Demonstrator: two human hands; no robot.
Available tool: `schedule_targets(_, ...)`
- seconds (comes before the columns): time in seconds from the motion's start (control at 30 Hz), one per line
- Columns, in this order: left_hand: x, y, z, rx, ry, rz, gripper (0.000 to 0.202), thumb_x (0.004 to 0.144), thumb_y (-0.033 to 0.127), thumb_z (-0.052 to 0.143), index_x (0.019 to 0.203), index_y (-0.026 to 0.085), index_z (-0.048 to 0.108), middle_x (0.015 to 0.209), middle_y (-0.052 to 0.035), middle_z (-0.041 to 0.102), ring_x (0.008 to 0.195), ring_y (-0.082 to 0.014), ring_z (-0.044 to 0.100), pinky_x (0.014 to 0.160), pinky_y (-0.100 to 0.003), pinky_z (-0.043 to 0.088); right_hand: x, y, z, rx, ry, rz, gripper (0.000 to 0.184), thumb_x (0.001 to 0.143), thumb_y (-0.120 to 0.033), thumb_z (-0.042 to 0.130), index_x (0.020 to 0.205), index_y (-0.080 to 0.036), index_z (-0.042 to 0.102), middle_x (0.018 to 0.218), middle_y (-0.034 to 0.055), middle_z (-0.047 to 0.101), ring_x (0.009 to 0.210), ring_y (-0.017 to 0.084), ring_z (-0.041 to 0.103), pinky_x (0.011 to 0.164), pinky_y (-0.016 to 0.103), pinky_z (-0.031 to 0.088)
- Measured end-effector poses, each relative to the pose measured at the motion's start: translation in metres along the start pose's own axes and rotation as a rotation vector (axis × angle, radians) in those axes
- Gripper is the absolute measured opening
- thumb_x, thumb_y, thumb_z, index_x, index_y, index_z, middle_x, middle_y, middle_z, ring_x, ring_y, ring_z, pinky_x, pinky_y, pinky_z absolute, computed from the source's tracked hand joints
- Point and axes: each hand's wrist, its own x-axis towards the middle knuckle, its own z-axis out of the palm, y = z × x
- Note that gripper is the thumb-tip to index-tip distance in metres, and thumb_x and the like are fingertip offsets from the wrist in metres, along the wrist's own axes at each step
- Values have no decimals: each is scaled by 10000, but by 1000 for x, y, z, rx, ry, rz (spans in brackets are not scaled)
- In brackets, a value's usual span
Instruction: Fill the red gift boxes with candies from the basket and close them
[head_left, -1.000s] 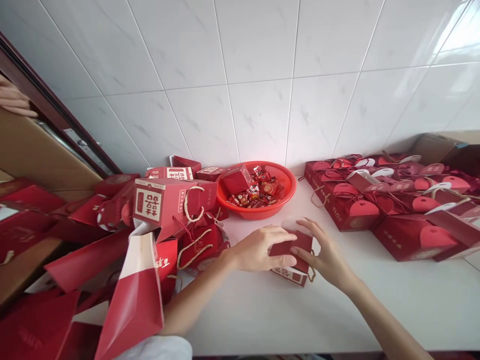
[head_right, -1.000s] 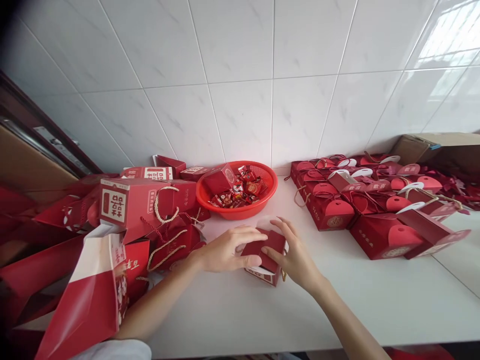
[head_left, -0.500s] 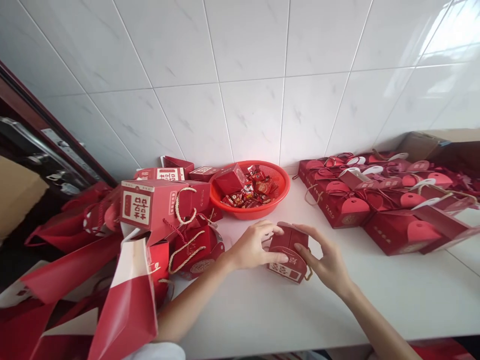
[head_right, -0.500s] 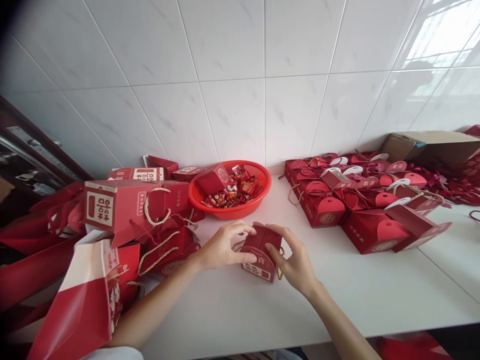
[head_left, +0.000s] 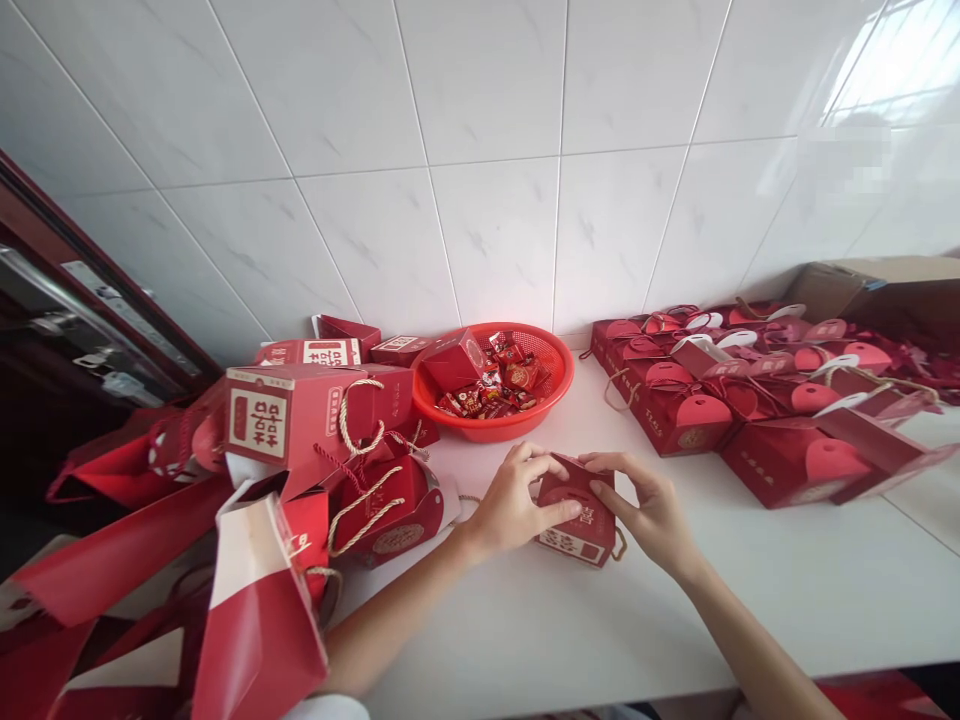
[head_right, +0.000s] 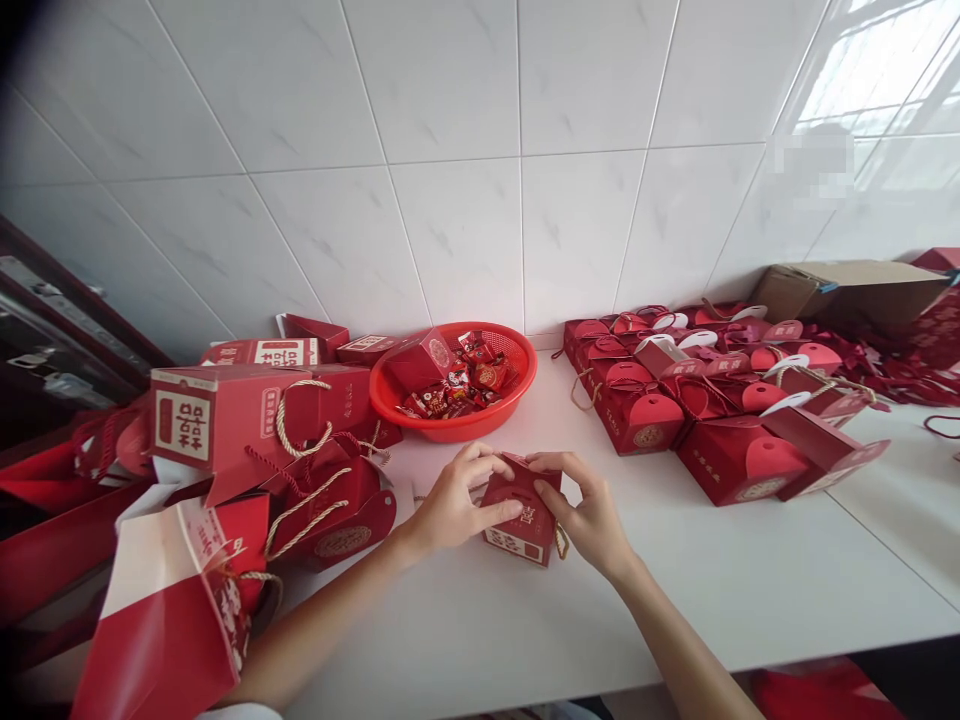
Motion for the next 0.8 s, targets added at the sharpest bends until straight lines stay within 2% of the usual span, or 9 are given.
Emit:
schedule_targets(0.2,-2,-2,6,-49,113,-36,402,691,335,846,970,212,585,1087,-69,552,1092,-229,582,929,-379,556,0,-2,-2,-65,-115,-64,190,938,-385,590,893,-246,713,1072,98,738,1046,252,664,835,387,567)
schedule_targets(0.33,-1,-6,6,-15,40,-24,373,742,328,806,1070,238,653,1261,-98,518,1319,-274,467,1024,-394,507,-2,1,-3,-21,-123,-51,220,939,-404,593,856,-240,714,1089,101,743,1103,265,649,865,395,556)
schedule_targets(0.4,0,-9,7,-54,-2,-48,344,774,332,775,1090,243,673,1324,-103,498,1370,-277,431,1050,-391,490,-3,3,-4,26,-66,18,235,930,-447,599,938,-242,712,1137,97,732,1110,265,655,909,408,547)
schedule_targets(0.47,1,-10,8,-95,-16,-67,328,782,330,762,1084,236,671,1320,-100,508,1315,-260,495,1050,-382,490,-3,6,-7,30,45,106,304,908,-513,605,998,-236,693,1126,95,729,1068,264,673,911,411,546)
schedule_targets(0.53,2,-11,8,-90,-24,-64,323,784,319,755,1081,233,664,1287,-92,529,1254,-243,542,1052,-375,486,-4,8,-11,-37,130,169,373,881,-582,604,928,-220,677,985,85,735,955,257,690,887,408,546)
schedule_targets(0.57,2,-11,7,-68,-29,-58,326,784,321,754,1084,233,663,1270,-91,535,1247,-242,544,1055,-373,482,-6,9,-13,-79,133,195,405,872,-612,595,860,-213,663,895,74,725,892,250,689,871,402,543)
schedule_targets(0.67,4,-10,3,7,-66,-60,362,791,372,751,1114,234,668,1247,-93,519,1220,-242,548,1031,-367,491,-11,11,-17,-130,13,294,505,865,-685,543,745,-202,626,763,56,681,792,231,661,755,353,528)
schedule_targets(0.8,7,-8,-3,53,-92,-99,404,767,426,769,1117,243,686,1167,-68,518,1016,-202,607,966,-372,517,-16,11,-21,-25,-152,423,584,815,-743,560,635,-188,554,647,26,591,648,171,558,588,279,427)
